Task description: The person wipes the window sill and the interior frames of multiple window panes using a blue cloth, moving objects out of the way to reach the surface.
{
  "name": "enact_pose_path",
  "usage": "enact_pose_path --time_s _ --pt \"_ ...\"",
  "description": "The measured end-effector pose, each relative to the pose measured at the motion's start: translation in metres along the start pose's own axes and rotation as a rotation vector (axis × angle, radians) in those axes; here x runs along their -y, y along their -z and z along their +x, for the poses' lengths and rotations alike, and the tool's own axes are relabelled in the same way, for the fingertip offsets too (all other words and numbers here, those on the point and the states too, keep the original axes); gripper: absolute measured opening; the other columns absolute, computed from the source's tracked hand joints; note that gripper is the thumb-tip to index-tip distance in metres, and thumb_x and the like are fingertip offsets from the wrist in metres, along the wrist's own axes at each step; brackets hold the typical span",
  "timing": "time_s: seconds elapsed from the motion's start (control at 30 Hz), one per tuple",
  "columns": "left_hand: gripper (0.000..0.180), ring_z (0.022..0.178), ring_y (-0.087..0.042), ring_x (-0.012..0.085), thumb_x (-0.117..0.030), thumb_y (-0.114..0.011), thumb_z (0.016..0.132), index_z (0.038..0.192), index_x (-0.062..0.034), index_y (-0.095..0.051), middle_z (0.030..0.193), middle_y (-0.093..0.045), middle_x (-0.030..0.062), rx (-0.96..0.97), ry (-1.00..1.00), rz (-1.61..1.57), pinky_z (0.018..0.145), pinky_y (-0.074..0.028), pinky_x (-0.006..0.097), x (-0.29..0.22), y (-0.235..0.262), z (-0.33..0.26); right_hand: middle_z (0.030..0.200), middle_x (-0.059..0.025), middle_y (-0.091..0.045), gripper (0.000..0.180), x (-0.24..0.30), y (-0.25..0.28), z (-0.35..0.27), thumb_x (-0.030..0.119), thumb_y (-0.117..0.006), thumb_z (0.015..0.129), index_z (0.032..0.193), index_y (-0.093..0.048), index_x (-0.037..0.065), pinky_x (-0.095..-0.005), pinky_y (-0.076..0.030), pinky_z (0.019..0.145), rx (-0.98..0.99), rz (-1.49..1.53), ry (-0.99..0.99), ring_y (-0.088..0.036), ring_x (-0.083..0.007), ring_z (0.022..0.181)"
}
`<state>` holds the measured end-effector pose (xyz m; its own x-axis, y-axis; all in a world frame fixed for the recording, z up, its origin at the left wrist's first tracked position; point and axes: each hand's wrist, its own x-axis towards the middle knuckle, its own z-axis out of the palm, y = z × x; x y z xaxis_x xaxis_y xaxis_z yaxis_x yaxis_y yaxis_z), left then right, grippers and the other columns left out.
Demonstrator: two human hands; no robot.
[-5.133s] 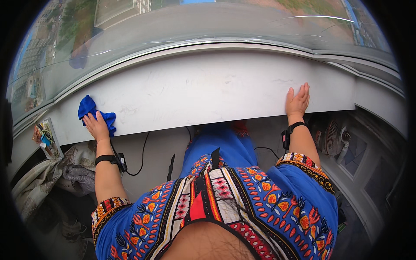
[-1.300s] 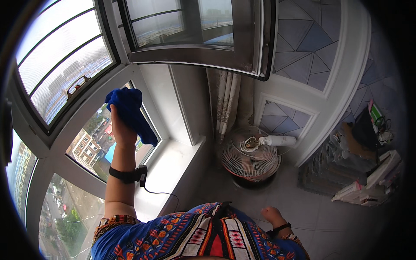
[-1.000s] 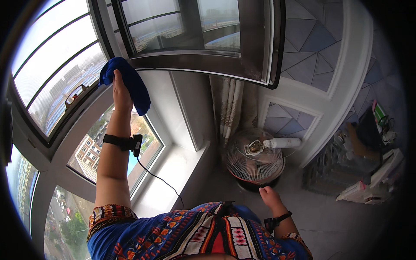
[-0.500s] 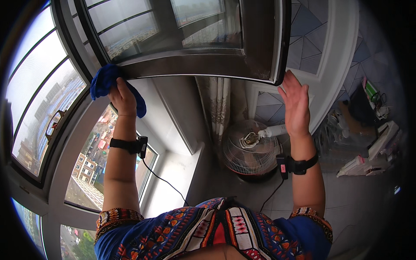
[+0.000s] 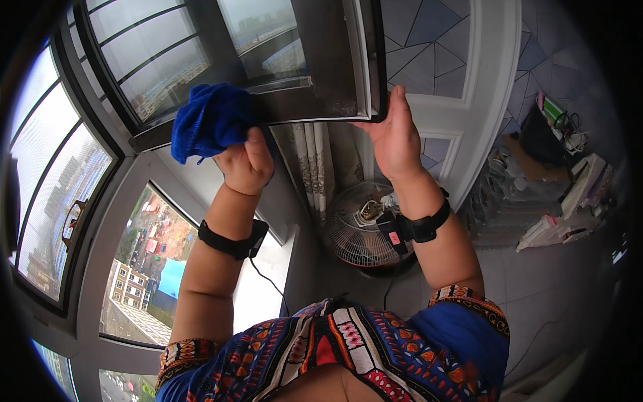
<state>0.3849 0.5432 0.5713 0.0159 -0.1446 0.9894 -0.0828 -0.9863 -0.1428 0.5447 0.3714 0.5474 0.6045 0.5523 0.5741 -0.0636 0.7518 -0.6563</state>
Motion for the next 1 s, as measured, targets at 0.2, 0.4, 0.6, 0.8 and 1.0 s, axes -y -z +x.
enact_pose_path --time_s 0.2,0.4,0.6,0.8,1.0 --pt "0.027 0.114 -0.054 0.0413 -0.02 -0.067 0.075 0.1 -0.0097 -0.07 0.119 -0.062 0.0143 0.147 0.022 0.078 0.107 -0.027 0.058 -0.066 -0.043 0.007 0.129 -0.0116 -0.059 0.063 -0.008 -0.008 0.005 0.056 -0.034 0.102 0.133 -0.05 0.004 -0.042 -0.044 0.1 -0.028 0.05 -0.056 -0.057 -0.0209 0.117" --pt "0.05 0.124 -0.049 0.0404 -0.03 -0.073 0.066 0.114 -0.0141 -0.071 0.125 -0.06 0.0149 0.175 -0.144 0.114 0.11 -0.026 0.057 -0.06 -0.043 -0.002 0.127 -0.0134 -0.059 0.061 -0.011 0.014 0.003 0.052 -0.041 0.102 0.133 -0.049 0.001 -0.0425 -0.045 0.101 -0.122 0.15 -0.071 -0.058 -0.0254 0.117" --pt "0.048 0.122 -0.053 0.0342 -0.035 -0.076 0.069 0.112 -0.0154 -0.071 0.126 -0.063 0.0098 0.152 -0.251 0.162 0.109 -0.033 0.052 0.001 0.011 -0.007 0.128 -0.0146 -0.063 0.064 0.011 0.01 -0.007 0.054 -0.03 0.103 0.13 -0.054 0.002 -0.0441 -0.049 0.095 0.032 0.077 -0.121 -0.061 -0.0282 0.114" --pt "0.057 0.131 -0.046 0.0386 -0.035 -0.072 0.073 0.126 -0.0143 -0.062 0.134 -0.057 0.014 0.313 -0.084 0.564 0.112 -0.029 0.052 0.074 0.094 -0.027 0.121 -0.0127 -0.065 0.062 0.014 0.018 -0.013 0.053 -0.029 0.104 0.126 -0.056 0.002 -0.0426 -0.054 0.089 -0.001 0.039 -0.092 -0.064 -0.0263 0.108" --pt "0.052 0.133 -0.045 0.039 -0.031 -0.071 0.076 0.124 -0.0146 -0.062 0.136 -0.055 0.0143 0.481 0.054 0.822 0.115 -0.032 0.048 0.111 0.151 -0.027 0.119 -0.013 -0.066 0.056 0.024 0.029 -0.018 0.049 -0.035 0.104 0.127 -0.055 0.002 -0.0433 -0.054 0.088 0.027 0.107 -0.065 -0.066 -0.0268 0.104"
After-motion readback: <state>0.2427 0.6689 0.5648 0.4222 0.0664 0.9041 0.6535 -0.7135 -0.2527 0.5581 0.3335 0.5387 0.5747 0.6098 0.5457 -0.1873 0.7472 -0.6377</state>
